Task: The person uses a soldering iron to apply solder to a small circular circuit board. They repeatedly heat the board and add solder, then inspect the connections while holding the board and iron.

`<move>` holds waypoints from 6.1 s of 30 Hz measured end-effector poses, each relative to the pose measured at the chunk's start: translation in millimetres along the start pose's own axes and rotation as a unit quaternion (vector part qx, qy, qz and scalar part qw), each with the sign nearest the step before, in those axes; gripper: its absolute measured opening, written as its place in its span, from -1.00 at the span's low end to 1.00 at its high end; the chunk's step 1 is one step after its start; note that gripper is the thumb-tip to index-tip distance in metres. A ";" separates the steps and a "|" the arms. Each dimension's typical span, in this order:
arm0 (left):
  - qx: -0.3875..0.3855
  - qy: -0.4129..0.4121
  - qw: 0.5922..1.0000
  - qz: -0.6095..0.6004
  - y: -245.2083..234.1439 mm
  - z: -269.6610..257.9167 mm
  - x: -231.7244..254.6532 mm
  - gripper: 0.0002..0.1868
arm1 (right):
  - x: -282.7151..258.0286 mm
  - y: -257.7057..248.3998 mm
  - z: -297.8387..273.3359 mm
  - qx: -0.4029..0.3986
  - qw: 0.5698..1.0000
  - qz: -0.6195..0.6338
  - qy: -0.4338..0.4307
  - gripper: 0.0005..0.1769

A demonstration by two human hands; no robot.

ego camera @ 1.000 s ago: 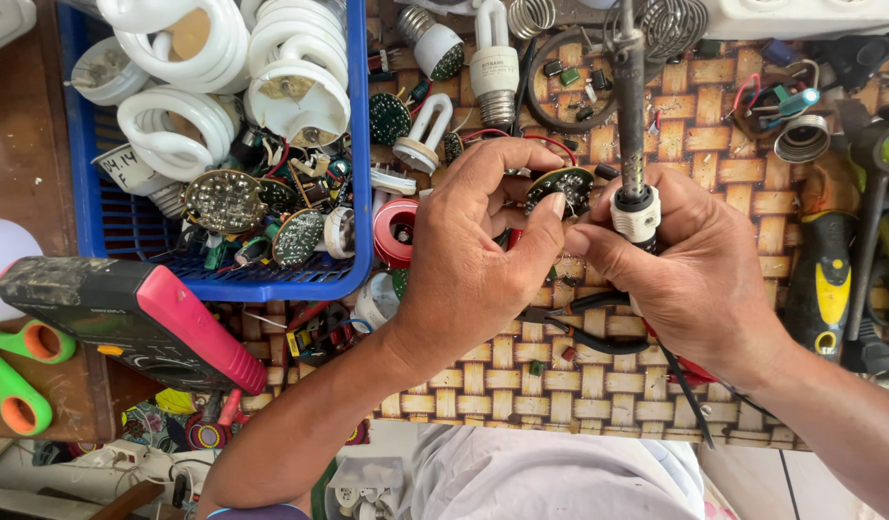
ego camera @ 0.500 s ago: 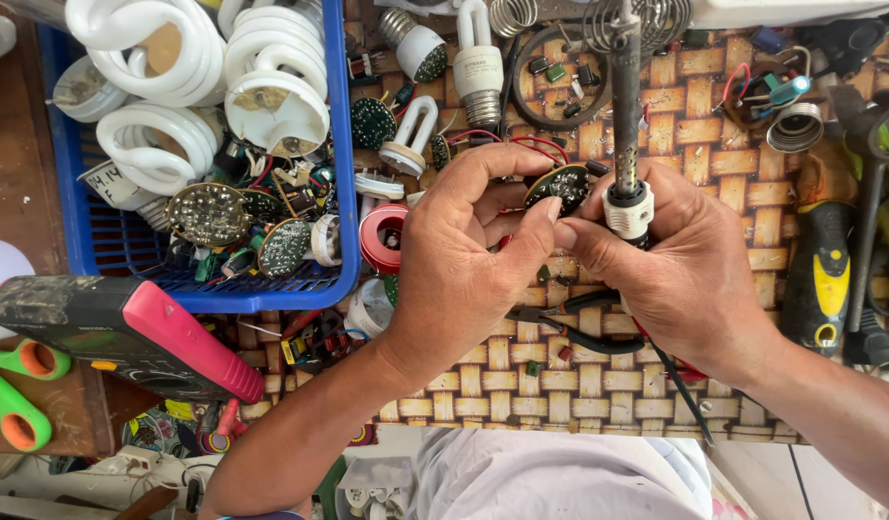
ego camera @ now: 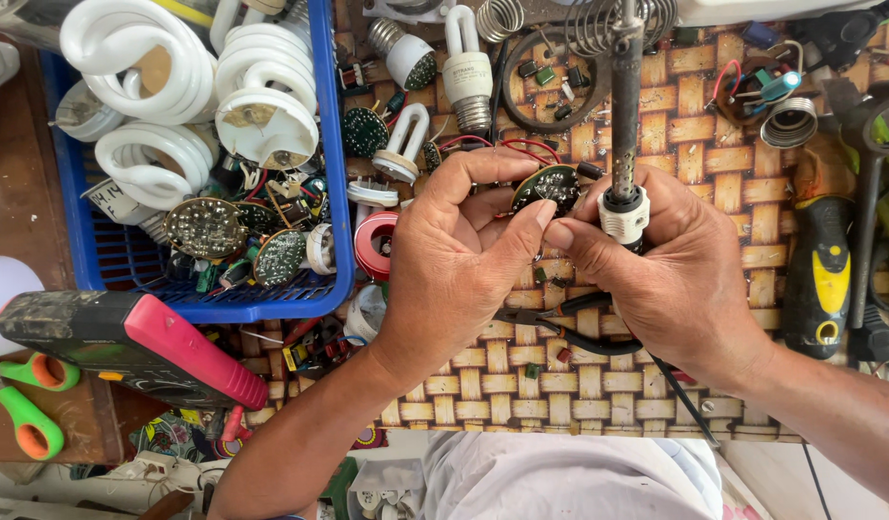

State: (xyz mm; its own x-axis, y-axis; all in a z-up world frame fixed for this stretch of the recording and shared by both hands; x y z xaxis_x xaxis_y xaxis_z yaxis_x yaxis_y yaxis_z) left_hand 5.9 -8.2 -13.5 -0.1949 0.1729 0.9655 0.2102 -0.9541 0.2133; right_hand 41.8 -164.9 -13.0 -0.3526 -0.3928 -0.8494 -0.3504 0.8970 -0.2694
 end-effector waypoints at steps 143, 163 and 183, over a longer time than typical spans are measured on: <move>0.068 0.013 0.996 -0.058 2.6 -3.7 -3.6 -0.74 | -12.4 0.8 -1.2 0.014 0.998 -0.063 0.019 -0.87; 0.062 0.019 0.997 -0.039 2.6 -4.9 -8.4 -0.75 | -4.9 -0.9 5.2 -0.037 0.997 -0.015 0.067 -0.78; 0.030 -0.027 0.999 0.015 -10.4 4.3 7.0 -0.81 | 3.4 -65.2 -2.8 0.009 0.954 -0.265 -0.142 -0.40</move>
State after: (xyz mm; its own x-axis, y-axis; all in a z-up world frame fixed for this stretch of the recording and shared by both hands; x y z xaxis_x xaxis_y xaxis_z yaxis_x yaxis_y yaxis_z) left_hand 6.4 4.0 -8.3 -0.1350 0.1585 0.9781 0.2730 -0.9430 0.1905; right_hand 61.0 -225.3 3.0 0.1205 -0.7235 -0.6797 -0.3991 0.5917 -0.7005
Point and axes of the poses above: each hand's wrist, its own z-axis towards the middle knuckle, its own y-axis out of the palm, x = y × z, the point moved 1 cm from there along z, towards the middle knuckle, and after that the axes turned 15 degrees about y, right-handed, at the moved point
